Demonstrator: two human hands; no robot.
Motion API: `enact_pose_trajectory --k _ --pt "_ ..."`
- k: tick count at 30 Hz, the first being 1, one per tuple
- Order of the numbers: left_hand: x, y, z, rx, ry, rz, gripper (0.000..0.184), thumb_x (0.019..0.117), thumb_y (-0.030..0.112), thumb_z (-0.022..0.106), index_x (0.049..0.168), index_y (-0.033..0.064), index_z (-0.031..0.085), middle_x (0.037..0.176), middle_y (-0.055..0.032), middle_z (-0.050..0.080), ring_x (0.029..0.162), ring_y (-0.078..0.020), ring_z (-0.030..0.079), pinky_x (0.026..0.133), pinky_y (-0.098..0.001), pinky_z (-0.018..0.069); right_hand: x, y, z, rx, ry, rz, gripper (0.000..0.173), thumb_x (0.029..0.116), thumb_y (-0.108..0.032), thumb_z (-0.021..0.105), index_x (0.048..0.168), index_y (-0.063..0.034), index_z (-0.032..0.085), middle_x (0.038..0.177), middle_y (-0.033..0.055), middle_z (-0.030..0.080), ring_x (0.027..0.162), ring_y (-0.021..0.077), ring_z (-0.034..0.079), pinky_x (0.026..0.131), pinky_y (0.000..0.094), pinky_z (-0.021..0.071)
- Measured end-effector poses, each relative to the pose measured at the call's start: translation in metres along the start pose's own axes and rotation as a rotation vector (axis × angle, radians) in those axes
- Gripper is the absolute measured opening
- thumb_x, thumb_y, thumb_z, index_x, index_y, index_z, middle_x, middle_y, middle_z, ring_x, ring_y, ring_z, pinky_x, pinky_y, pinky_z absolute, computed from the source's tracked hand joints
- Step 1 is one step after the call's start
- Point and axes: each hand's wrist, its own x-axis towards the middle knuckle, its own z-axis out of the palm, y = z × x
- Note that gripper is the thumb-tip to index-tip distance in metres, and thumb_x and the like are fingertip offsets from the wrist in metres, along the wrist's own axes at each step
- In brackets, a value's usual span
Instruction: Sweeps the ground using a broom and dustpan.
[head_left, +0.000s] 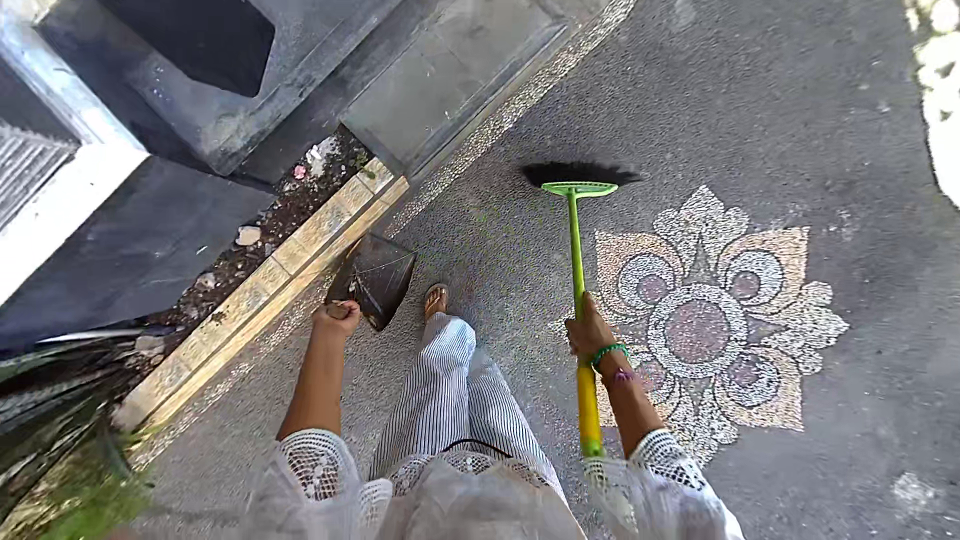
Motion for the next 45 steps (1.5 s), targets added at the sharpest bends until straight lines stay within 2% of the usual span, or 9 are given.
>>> enact_pose_trajectory --k 5,9,12,19,23,30,34,39,45 --pt "0.002 0.021 -0.020 -0.040 -0.008 0.002 0.029 0.1085 0.040 0.034 0.099 0.0148 0.045 0.070 -0.0022 0.050 0.053 -0.0100 0.053 0.050 -0.0215 0.0495 -0.009 0.010 0.067 -0.020 -0.228 -0.066 0.083 0.1032 -0.012 0.051 0.166 -0.0225 -0.001 0.088 0.0155 0.060 0.057 0.0227 0.058 0.054 0.0425 0.0544" --pt "0.012 0.068 -0.056 -0.158 -0.035 -0.079 0.039 0.1068 0.043 0.031 0.088 0.0127 0.046 0.064 -0.0021 0.050 0.051 -0.0107 0.054 0.049 -0.0215 0.0508 -0.068 0.016 0.045 0.081 -0.214 -0.130 0.079 0.1023 -0.007 0.051 0.167 -0.0256 0.009 0.074 0.0088 0.055 0.047 0.0155 0.048 0.041 0.0342 0.0447" --pt "0.011 0.098 -0.098 -0.196 -0.074 -0.127 0.041 0.1067 0.041 0.028 0.086 0.0105 0.047 0.063 -0.0028 0.051 0.049 -0.0111 0.054 0.048 -0.0206 0.0503 -0.084 0.006 0.037 0.018 -0.114 -0.149 0.081 0.1011 -0.007 0.051 0.167 -0.0255 0.009 0.075 0.0095 0.055 0.047 0.0158 0.048 0.042 0.0352 0.0450" --pt "0.006 0.153 -0.159 -0.171 -0.047 -0.161 0.027 0.1061 0.024 0.034 0.090 0.0077 0.048 0.064 -0.0042 0.052 0.047 -0.0105 0.053 0.044 -0.0191 0.0481 -0.036 -0.083 0.060 -0.237 0.085 -0.133 0.077 0.1038 -0.011 0.052 0.166 -0.0174 0.008 0.104 0.0290 0.063 0.074 0.0360 0.064 0.069 0.0546 0.0543" --pt "0.016 0.181 -0.181 -0.134 -0.006 -0.099 0.023 0.1057 0.021 0.035 0.090 0.0085 0.046 0.062 -0.0035 0.050 0.045 -0.0100 0.051 0.043 -0.0187 0.0472 -0.029 -0.113 0.148 -0.327 0.052 -0.151 0.081 0.1023 -0.013 0.055 0.166 -0.0147 0.005 0.109 0.0327 0.064 0.085 0.0425 0.068 0.078 0.0589 0.0555" --pt "0.029 0.212 -0.169 -0.106 0.133 0.027 0.016 0.1049 0.019 0.037 0.093 0.0106 0.043 0.065 -0.0044 0.048 0.047 -0.0112 0.050 0.045 -0.0206 0.0480 -0.129 -0.095 0.308 -0.645 -0.305 -0.110 0.091 0.1011 -0.015 0.054 0.166 -0.0203 -0.010 0.127 0.0336 0.062 0.114 0.0472 0.065 0.098 0.0609 0.0507" --pt "0.041 0.217 -0.151 0.024 0.102 0.065 0.011 0.1043 0.019 0.039 0.097 0.0117 0.043 0.068 -0.0043 0.048 0.050 -0.0119 0.051 0.047 -0.0230 0.0482 -0.171 -0.074 0.284 -0.610 -0.365 -0.147 0.089 0.0993 -0.012 0.058 0.167 -0.0280 0.003 0.116 0.0320 0.065 0.094 0.0464 0.068 0.083 0.0630 0.0538" --pt "0.048 0.232 -0.131 0.013 0.088 0.058 0.020 0.1067 0.026 0.035 0.093 0.0131 0.042 0.068 -0.0023 0.046 0.049 -0.0104 0.048 0.047 -0.0224 0.0461 -0.216 -0.063 0.234 -0.496 -0.178 -0.124 0.086 0.1000 -0.010 0.056 0.167 -0.0299 0.006 0.097 0.0292 0.067 0.065 0.0373 0.064 0.062 0.0555 0.0541" --pt "0.054 0.228 -0.123 0.025 0.076 0.032 0.015 0.1051 0.024 0.036 0.096 0.0134 0.043 0.070 -0.0031 0.046 0.050 -0.0109 0.047 0.047 -0.0220 0.0447 -0.137 -0.106 0.263 -0.354 0.001 -0.083 0.085 0.1020 -0.015 0.053 0.167 -0.0215 -0.001 0.110 0.0318 0.064 0.081 0.0403 0.068 0.074 0.0575 0.0557"
